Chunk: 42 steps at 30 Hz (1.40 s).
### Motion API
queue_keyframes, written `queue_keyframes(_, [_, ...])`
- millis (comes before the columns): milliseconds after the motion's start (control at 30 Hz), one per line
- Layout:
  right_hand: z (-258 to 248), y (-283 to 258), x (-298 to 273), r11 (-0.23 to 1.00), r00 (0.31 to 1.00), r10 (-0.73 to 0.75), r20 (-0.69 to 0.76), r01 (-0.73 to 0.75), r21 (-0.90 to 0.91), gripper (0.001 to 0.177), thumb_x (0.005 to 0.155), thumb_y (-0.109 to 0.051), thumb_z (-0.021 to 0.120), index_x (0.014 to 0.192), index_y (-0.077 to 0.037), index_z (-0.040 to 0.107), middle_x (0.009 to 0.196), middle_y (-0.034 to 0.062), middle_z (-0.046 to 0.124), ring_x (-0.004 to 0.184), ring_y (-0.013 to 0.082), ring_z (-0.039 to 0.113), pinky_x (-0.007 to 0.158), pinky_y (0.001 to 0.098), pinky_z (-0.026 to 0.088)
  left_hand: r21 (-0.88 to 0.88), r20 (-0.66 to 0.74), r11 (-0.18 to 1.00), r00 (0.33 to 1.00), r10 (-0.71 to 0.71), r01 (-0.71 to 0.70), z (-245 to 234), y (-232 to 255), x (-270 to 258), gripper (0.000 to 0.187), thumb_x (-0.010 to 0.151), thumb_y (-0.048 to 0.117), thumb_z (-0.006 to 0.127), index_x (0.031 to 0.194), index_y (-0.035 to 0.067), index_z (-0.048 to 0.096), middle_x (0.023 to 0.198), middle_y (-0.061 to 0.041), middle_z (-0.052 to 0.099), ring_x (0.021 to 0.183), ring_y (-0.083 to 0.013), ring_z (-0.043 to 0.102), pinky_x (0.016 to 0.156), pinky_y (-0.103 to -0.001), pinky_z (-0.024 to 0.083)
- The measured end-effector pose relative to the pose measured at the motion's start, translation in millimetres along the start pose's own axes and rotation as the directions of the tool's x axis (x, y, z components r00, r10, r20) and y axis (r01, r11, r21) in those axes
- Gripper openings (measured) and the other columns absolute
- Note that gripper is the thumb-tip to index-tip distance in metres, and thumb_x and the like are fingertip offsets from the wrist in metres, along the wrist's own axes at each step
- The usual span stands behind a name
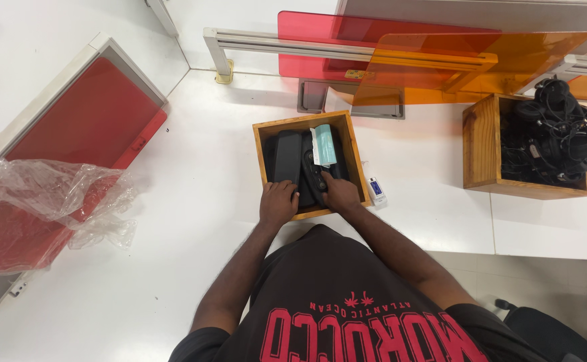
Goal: The person organizes various office items, including placing black cases into a wooden box, handling white plastic parts at a desk, and sorting several headsets within another wooden box.
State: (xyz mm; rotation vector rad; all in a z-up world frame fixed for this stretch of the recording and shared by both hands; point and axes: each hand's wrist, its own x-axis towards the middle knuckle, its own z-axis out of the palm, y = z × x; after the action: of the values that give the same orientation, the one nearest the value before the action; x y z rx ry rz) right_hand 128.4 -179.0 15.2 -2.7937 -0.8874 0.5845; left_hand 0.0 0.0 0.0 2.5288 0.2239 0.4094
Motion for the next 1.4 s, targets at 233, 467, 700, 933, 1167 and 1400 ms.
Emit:
queue_keyframes(233, [8.2,10.4,2.7,0.992,0.994,-0.087,-0.07,0.093,0.087,0.055,0.08,-0.029,0.078,0.131,-0.014,0.063,0.128,0.0083,0.067,0.119,0.0304,0.064,0.1,0.0431,0.052,0.0,0.015,1.0,1.0,-0.008,0.008,-0.5,0.7,-0.3,0.021,0.091,0.019,0.068,0.105,0.006,0.075,0.111,-0.006,0.071,0.102,-0.0224,0.065,0.098,-0.04,0.042])
queue_keyframes(467, [3.1,7.2,1.6,0.996,1.0,-0.025,-0.009,0.026,0.083,0.055,0.082,-0.036,0.078,0.132,-0.019,0.066,0.125,0.0102,0.062,0.118,0.0301,0.063,0.1,0.0424,0.053,-0.003,0.003,1.0,1.0,0.012,-0.012,-3.6,2.3,0.3,0.021,0.09,0.018,0.069,0.106,0.006,0.075,0.111,-0.007,0.071,0.102,-0.0227,0.065,0.099,-0.04,0.042])
queue_keyframes(700, [0.4,4.6,5.2,1.0,0.997,-0.019,0.078,0.018,0.012,0.066,0.083,-0.043,0.078,0.143,-0.023,0.058,0.127,0.011,0.057,0.122,0.0287,0.058,0.101,0.0423,0.051,0.006,0.008,1.0,1.0,0.005,-0.005,-3.1,2.4,0.7,0.021,0.09,0.018,0.069,0.105,0.006,0.075,0.11,-0.007,0.072,0.101,-0.0222,0.065,0.098,-0.04,0.042])
queue_keyframes(933, [-3.9,1.8,8.2,0.997,0.988,-0.029,0.149,0.038,-0.064,0.078,0.086,-0.046,0.074,0.155,-0.024,0.044,0.129,0.0111,0.055,0.124,0.0286,0.056,0.103,0.0423,0.05,-0.025,-0.016,1.0,1.0,0.0,-0.001,-4.0,3.4,0.7,0.019,0.09,0.017,0.069,0.104,0.006,0.075,0.109,-0.007,0.072,0.099,-0.0223,0.065,0.096,-0.039,0.043])
queue_keyframes(1167, [-6.2,1.9,6.0,0.999,0.993,-0.034,0.112,0.034,-0.002,0.068,0.085,-0.044,0.074,0.147,-0.022,0.055,0.124,0.0105,0.06,0.123,0.0284,0.058,0.103,0.0423,0.051,-0.015,-0.02,1.0,1.0,0.01,-0.011,-5.9,4.5,1.4,0.019,0.089,0.017,0.07,0.103,0.006,0.075,0.108,-0.007,0.072,0.099,-0.0227,0.065,0.097,-0.04,0.043])
queue_keyframes(1400, [-7.9,2.0,3.7,0.998,0.996,-0.056,0.062,0.054,0.036,0.057,0.085,-0.042,0.075,0.135,-0.019,0.065,0.118,0.0095,0.066,0.12,0.0274,0.062,0.102,0.0416,0.051,-0.006,-0.02,1.0,1.0,0.012,-0.013,-4.3,3.0,0.6,0.019,0.089,0.018,0.07,0.104,0.006,0.075,0.109,-0.007,0.072,0.099,-0.0225,0.065,0.097,-0.04,0.043])
